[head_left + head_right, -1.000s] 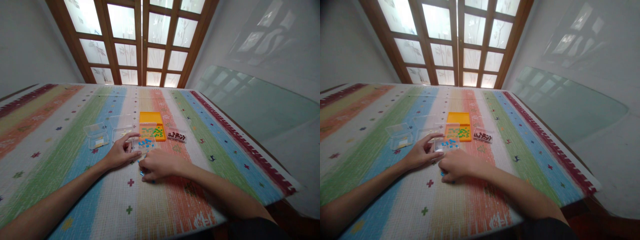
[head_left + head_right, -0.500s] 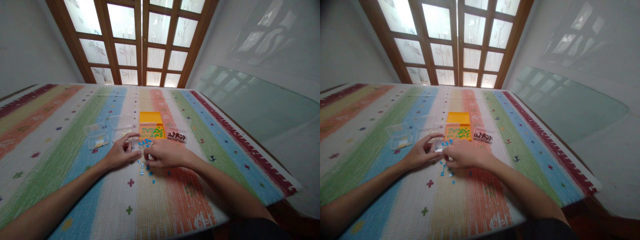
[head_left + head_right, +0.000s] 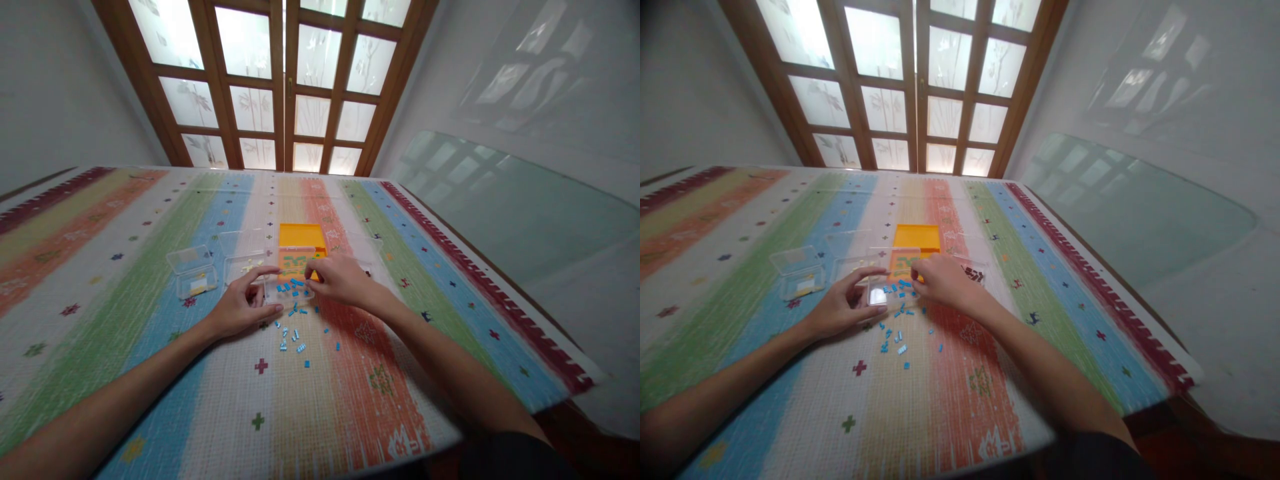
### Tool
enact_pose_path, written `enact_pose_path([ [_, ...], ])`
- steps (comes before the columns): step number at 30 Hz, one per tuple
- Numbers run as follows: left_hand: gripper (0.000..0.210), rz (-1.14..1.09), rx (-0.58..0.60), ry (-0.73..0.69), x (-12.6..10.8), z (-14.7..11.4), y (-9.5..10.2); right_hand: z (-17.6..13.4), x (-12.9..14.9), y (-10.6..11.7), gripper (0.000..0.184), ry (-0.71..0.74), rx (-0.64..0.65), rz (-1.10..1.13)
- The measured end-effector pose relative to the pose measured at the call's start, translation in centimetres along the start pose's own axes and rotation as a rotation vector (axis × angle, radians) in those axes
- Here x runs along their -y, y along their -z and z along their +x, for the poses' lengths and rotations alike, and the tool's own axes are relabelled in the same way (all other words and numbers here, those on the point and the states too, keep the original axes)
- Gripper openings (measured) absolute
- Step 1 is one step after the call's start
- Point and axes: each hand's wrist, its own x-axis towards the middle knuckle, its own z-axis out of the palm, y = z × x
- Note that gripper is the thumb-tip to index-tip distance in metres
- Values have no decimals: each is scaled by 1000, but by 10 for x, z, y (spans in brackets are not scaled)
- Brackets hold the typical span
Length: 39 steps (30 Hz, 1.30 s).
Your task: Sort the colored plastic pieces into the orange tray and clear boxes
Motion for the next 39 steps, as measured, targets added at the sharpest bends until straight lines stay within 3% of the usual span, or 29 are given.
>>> enact_pose_path([
  [39,72,-6,-4,-2,-2,-1,-1,0,7,-6,22,40,78,-21],
])
